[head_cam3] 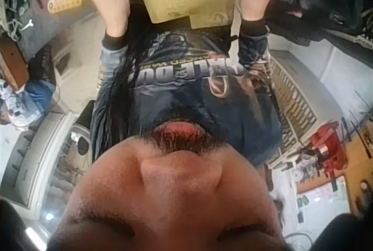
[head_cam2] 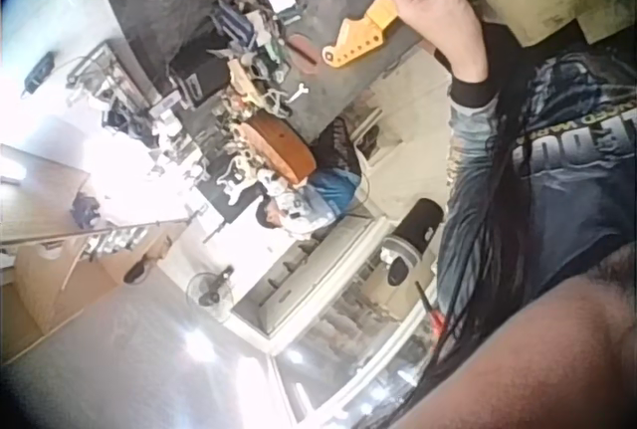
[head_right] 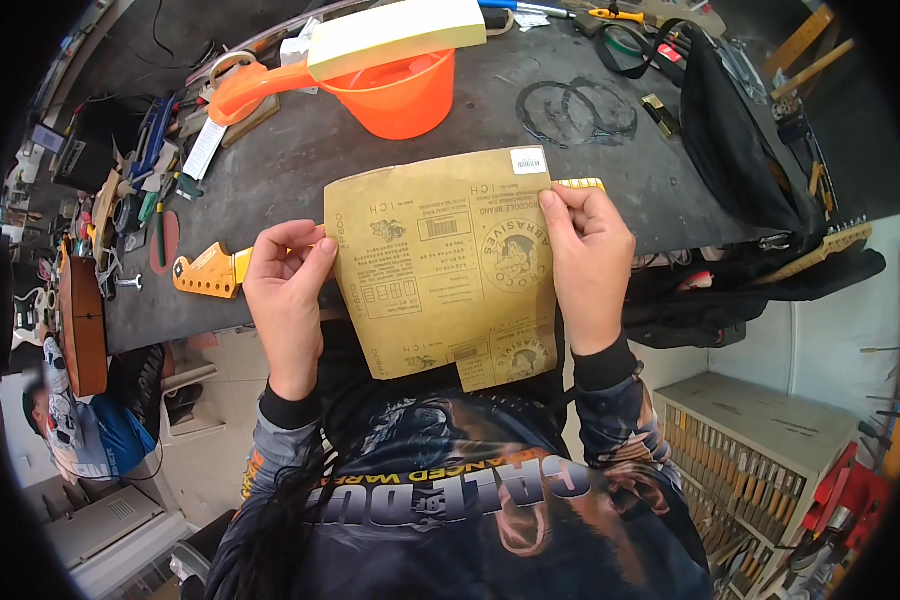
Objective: Sanding and leveling the frets on a guitar neck.
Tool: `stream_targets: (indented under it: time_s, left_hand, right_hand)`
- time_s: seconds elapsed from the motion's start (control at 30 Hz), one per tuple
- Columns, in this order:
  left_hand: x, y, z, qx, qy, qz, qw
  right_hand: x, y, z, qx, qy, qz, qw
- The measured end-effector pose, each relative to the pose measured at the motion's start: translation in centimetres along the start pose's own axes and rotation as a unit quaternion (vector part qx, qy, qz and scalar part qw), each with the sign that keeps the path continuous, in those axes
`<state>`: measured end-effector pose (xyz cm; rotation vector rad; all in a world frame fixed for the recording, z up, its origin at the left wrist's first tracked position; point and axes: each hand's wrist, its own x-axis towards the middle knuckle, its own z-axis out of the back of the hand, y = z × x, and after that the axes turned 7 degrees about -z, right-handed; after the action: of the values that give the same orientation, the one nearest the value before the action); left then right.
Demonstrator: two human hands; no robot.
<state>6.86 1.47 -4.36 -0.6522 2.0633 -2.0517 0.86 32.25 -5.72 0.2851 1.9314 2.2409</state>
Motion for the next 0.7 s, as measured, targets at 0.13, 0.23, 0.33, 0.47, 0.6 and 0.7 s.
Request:
stream_targets:
  time_s: [0.13, 0.23, 0.33, 0.47, 0.6, 0.7]
  left_hand:
    - [0.14, 0.29, 0.12, -0.002, 0.012, 0.002, 1.000]
    - [0.05, 0.43, 0.10, 0.004, 0.009, -0.003, 1.000]
    - [0.07, 0.52, 0.09, 0.017, 0.005, -0.024, 1.000]
    - [0.15, 0.58, 0.12, 0.033, 0.000, -0.029, 0.999]
    - [0.31, 0.38, 0.02, 0.050, 0.002, -0.033, 0.998]
    - [0.27, 0.53, -0.08, 0.034, -0.003, -0.022, 0.999]
  right_hand:
    - [0.00, -0.12, 0.12, -0.007, 0.001, -0.005, 1.000]
    - [-0.08, -0.18, 0.19, -0.005, 0.004, -0.005, 1.000]
    - [-0.22, -0.08, 0.11, -0.004, 0.004, -0.001, 1.000]
    - [-0.14, -0.26, 0.18, -0.003, 0.007, -0.003, 1.000]
    - [-0.05, 0.21, 0.28, -0.002, 0.014, -0.003, 1.000]
    - [0.29, 0.12, 0.38, -0.007, 0.016, -0.009, 1.000]
